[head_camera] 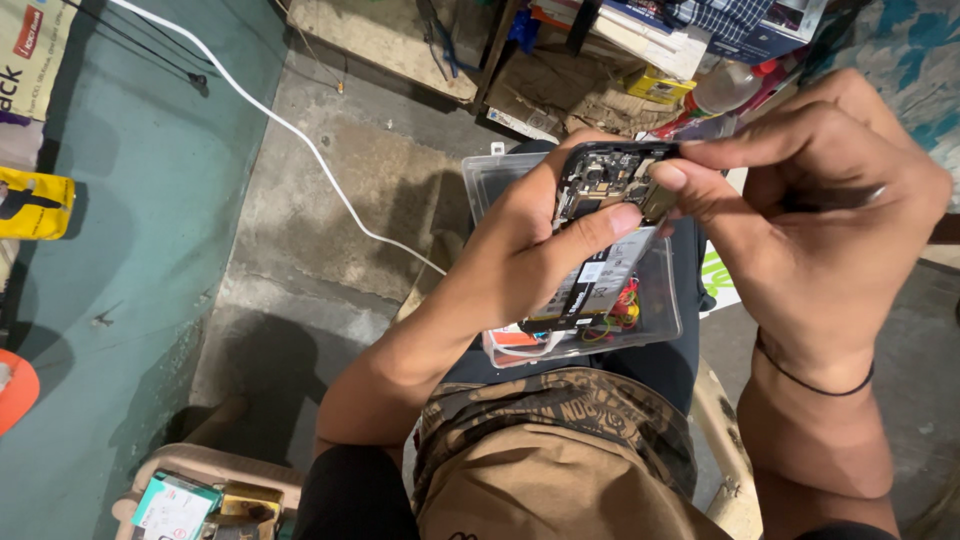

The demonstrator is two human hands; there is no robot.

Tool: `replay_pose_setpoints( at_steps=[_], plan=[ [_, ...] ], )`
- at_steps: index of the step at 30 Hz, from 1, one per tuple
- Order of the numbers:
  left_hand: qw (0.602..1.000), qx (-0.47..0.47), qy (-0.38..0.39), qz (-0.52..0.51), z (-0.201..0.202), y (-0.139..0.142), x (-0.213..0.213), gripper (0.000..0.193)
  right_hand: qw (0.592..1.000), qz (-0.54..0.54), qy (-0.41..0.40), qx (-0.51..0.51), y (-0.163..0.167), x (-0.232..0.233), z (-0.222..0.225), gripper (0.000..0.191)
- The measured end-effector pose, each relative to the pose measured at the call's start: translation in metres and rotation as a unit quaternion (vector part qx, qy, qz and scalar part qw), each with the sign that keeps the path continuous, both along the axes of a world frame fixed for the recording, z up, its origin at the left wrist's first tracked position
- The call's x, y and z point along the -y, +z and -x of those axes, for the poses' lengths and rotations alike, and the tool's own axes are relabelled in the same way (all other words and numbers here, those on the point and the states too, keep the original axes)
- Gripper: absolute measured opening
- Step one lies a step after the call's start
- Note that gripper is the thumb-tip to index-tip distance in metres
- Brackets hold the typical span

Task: The person uses tweezers to manipulate internal components of a disassembled smartphone, adjusting ribbon cables and connectors near the motherboard and battery. The device remains open throughout, and the person repeatedly repositions components without completing reassembly.

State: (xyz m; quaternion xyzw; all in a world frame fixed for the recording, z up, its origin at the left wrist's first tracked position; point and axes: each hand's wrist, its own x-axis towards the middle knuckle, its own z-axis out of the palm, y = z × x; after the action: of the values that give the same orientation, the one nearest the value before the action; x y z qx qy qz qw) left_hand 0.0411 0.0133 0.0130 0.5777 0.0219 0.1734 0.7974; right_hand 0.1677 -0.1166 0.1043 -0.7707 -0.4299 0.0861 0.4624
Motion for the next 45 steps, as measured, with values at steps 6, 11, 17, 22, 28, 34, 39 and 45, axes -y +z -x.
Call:
replay_pose_setpoints(
  at_steps=[6,11,17,22,28,34,39,45],
  plan=[
    [0.999,-0.015,-0.003,0.036,0.001,0.004,0.0,0.029,1.0,0.006,0.002,-0.03,-0.001,0.001,-0.002,0.017],
    [0.999,-0.031,0.023,-0.027,0.003,0.008,0.002,0.034,1.0,0.016,0.02,-0.016,0.001,0.004,-0.005,0.016],
    [0.999,-0.025,0.017,-0.027,0.006,0.009,0.001,0.034,1.0,0.025,0.008,0.001,0.002,0.006,-0.003,0.017],
    [0.999,-0.023,0.011,-0.039,0.002,0.007,0.0,0.033,1.0,0.021,-0.015,-0.012,0.001,0.007,0.0,0.018],
    [1.0,-0.024,-0.013,0.006,0.007,0.013,0.0,0.035,0.998,0.017,-0.009,0.064,-0.001,0.015,0.003,0.021],
    [0.999,-0.038,-0.025,0.003,0.005,0.017,-0.002,0.043,0.995,0.013,0.004,0.103,-0.003,0.021,0.003,0.023],
    [0.999,-0.03,-0.024,-0.004,0.005,0.018,-0.001,0.043,0.997,0.015,-0.017,0.077,-0.002,0.022,0.005,0.022],
    [0.999,-0.042,-0.024,0.01,0.008,0.019,0.0,0.041,0.996,0.026,-0.025,0.079,0.001,0.019,0.007,0.022]
  ],
)
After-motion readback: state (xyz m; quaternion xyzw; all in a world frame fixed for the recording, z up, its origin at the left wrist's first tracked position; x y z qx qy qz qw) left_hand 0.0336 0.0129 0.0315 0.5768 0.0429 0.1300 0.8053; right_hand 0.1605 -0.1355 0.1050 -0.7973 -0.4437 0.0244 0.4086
